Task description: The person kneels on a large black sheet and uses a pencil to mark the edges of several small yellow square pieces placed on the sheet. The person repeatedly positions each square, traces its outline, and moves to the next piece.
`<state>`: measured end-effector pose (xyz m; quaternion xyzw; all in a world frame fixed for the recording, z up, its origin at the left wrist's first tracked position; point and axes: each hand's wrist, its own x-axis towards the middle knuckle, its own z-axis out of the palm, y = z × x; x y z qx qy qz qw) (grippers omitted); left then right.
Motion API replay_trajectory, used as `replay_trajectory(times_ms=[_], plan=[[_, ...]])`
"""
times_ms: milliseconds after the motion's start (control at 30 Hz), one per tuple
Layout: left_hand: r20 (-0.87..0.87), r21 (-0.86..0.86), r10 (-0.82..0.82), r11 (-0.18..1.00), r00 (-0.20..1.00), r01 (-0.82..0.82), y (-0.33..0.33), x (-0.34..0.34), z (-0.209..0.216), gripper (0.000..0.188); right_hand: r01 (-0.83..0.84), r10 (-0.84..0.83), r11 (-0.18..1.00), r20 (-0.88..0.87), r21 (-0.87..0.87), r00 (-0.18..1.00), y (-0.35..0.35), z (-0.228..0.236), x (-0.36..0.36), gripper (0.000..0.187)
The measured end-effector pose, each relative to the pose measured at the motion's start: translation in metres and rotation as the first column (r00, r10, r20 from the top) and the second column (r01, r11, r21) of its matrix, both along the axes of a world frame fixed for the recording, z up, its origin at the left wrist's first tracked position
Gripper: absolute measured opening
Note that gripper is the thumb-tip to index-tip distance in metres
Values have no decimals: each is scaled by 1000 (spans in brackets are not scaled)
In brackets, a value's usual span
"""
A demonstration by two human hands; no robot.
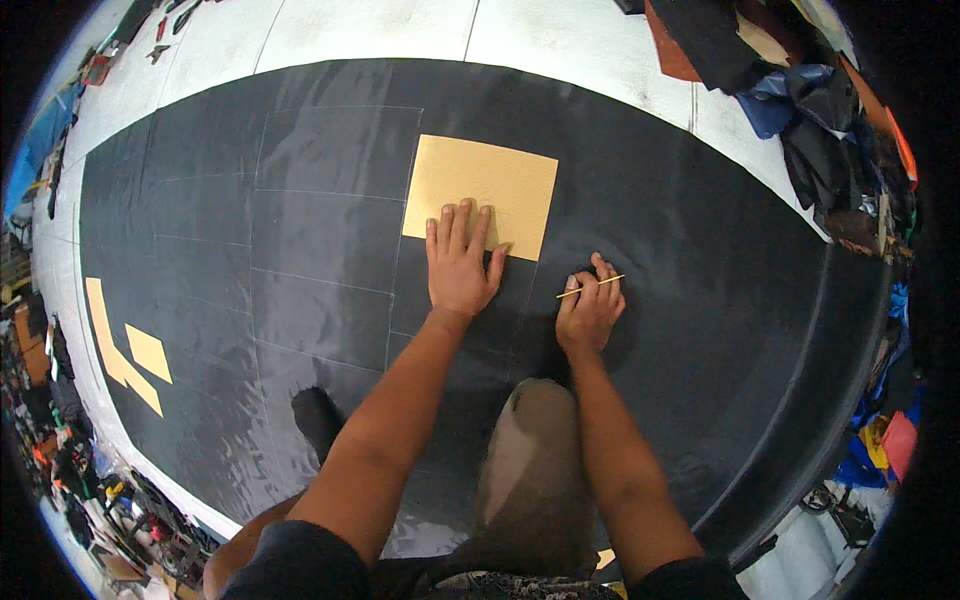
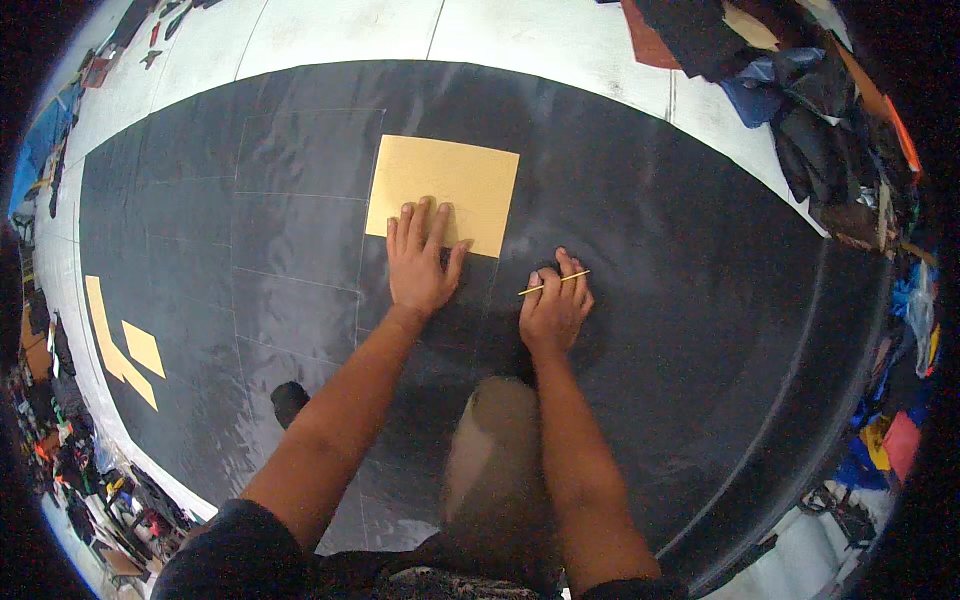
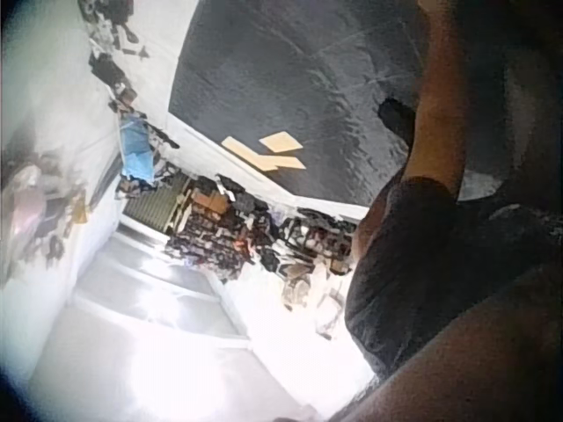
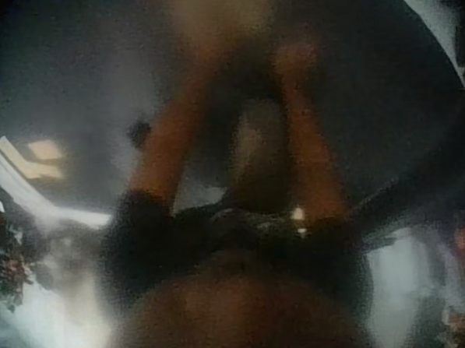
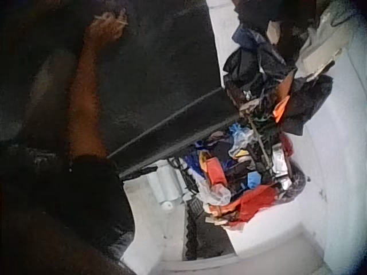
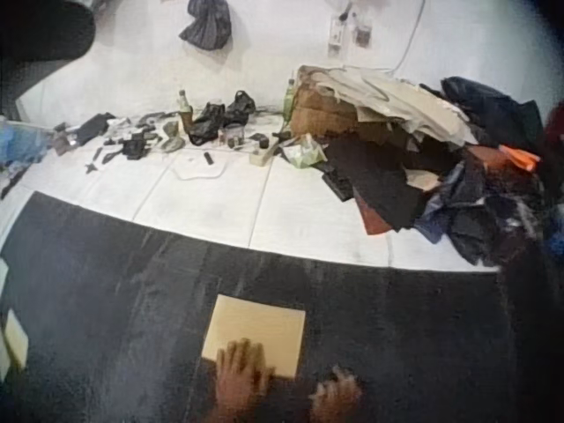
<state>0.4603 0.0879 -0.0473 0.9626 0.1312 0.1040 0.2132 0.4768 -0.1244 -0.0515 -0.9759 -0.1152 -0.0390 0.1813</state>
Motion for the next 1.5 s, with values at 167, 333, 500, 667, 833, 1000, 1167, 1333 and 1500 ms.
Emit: replay_trajectory(times_ms=[167, 333, 500, 667, 833, 1000, 1167, 1333, 1500], plan=[[0, 3, 1, 1000, 1000, -1, 0, 2, -5, 61, -7, 7, 1000, -22, -22, 1000, -1, -2, 3, 18], [-4, -35, 12, 999, 1000, -12, 0, 5, 0, 62, -22, 21, 1000, -6, -18, 1000, -1, 0, 5, 16], [-11, -59, 14, 998, 1000, -15, 3, 5, 3, 61, -39, 41, 999, 120, -20, 992, -3, -11, 5, 17], [-17, -80, 27, 996, 999, -28, 4, 1, 2, 62, 3, -12, 988, 55, 156, 998, 24, 5, 29, 31], [-35, -105, 36, 994, 999, -40, 1, 1, 2, 62, -36, 32, 993, 41, 109, 999, 44, -2, 34, 41], [-89, -113, 31, 993, 996, -41, -2, 2, 5, 61, -27, 22, 997, 71, 70, 997, 43, -2, 37, 45], [-48, -126, 44, 991, 998, -50, 0, 1, 2, 62, -19, 15, 996, 46, 90, 999, 47, -2, 36, 43], [-66, -90, 35, 995, 997, -41, -2, 4, 2, 61, 105, -93, 899, -48, 425, 995, 38, -1, 42, 30], [-46, -56, 39, 998, 998, -42, -1, 3, -1, 62, 352, -170, 554, -312, 754, 935, 32, 37, 62, 39]])
